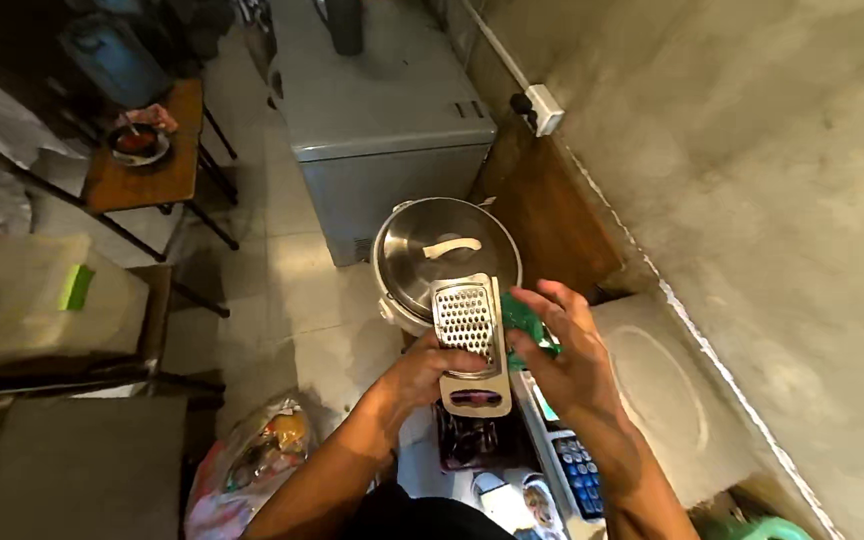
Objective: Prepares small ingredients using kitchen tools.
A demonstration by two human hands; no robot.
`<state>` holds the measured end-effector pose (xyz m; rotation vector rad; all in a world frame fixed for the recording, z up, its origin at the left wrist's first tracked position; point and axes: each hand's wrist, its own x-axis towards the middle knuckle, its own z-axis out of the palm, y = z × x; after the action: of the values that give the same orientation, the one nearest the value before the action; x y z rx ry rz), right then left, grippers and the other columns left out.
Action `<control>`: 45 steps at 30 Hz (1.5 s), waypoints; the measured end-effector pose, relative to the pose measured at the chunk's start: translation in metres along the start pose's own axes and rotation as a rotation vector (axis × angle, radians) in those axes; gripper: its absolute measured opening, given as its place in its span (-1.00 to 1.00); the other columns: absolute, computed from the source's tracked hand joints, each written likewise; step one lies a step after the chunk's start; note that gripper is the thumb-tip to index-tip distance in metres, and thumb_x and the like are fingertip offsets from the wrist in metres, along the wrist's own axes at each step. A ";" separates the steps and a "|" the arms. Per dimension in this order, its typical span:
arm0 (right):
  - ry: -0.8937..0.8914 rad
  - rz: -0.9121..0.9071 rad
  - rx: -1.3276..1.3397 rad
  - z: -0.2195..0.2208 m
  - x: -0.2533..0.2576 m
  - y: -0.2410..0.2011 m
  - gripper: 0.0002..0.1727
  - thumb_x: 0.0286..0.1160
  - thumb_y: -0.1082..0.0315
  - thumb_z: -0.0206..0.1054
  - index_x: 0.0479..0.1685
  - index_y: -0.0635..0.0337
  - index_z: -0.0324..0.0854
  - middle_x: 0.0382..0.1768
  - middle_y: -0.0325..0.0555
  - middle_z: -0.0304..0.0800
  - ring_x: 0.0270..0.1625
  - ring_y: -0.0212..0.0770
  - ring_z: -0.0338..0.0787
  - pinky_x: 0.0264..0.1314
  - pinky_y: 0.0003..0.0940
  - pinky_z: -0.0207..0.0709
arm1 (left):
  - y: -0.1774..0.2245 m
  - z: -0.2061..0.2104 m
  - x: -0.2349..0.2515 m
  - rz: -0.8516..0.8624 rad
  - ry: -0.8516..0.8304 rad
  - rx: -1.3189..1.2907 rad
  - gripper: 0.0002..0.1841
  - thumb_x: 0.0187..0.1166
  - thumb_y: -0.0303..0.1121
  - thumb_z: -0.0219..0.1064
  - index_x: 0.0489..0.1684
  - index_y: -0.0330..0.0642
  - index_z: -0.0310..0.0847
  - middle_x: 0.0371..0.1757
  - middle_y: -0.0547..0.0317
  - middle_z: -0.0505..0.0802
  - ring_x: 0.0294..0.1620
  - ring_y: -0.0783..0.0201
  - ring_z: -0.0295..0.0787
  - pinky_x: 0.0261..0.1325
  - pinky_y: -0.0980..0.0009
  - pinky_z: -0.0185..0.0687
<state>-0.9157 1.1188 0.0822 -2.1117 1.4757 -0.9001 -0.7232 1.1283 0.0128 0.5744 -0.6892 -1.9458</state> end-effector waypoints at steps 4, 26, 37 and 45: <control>-0.102 0.143 0.349 0.029 0.040 -0.009 -0.74 0.50 0.47 0.35 0.12 0.24 0.77 -0.06 -0.16 0.91 -0.16 -0.45 0.86 -0.11 -0.51 0.77 | 0.027 -0.032 -0.014 0.039 0.014 0.001 -0.64 0.27 -0.64 0.38 0.06 -0.22 0.66 -0.08 0.14 0.93 -0.03 0.29 0.89 0.15 0.26 0.81; -0.119 -0.150 0.846 0.177 0.198 -0.078 -0.85 0.47 0.41 0.40 -0.08 0.27 0.73 -0.20 -0.19 0.84 -0.21 -0.48 0.82 -0.17 -0.57 0.75 | 0.162 -0.080 -0.017 0.317 0.829 0.845 -0.67 0.71 -0.22 0.25 0.12 -0.32 0.72 0.07 0.06 0.78 0.05 0.36 0.75 0.21 0.37 0.71; -0.298 0.183 1.020 0.282 0.281 -0.101 -0.86 0.47 0.63 0.30 -0.10 0.28 0.56 -0.15 -0.09 0.78 -0.17 -0.33 0.81 -0.12 -0.39 0.76 | 0.232 -0.167 -0.002 0.349 0.779 0.513 -0.72 0.80 -0.34 0.10 0.11 -0.37 0.64 -0.14 0.13 0.88 -0.09 0.33 0.86 0.12 0.30 0.82; -0.219 -0.262 0.486 0.376 0.357 -0.161 -0.71 0.48 0.28 0.30 0.01 0.24 0.80 0.34 0.22 0.66 0.46 0.18 0.59 0.48 0.18 0.49 | 0.330 -0.285 -0.020 0.328 0.960 0.747 -0.72 0.75 -0.24 0.24 0.02 -0.32 0.71 -0.13 0.16 0.83 -0.10 0.42 0.79 0.09 0.41 0.73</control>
<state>-0.4602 0.8302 0.0182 -1.9755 0.7840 -0.9658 -0.3222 0.9567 0.0295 1.5881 -0.7741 -0.8659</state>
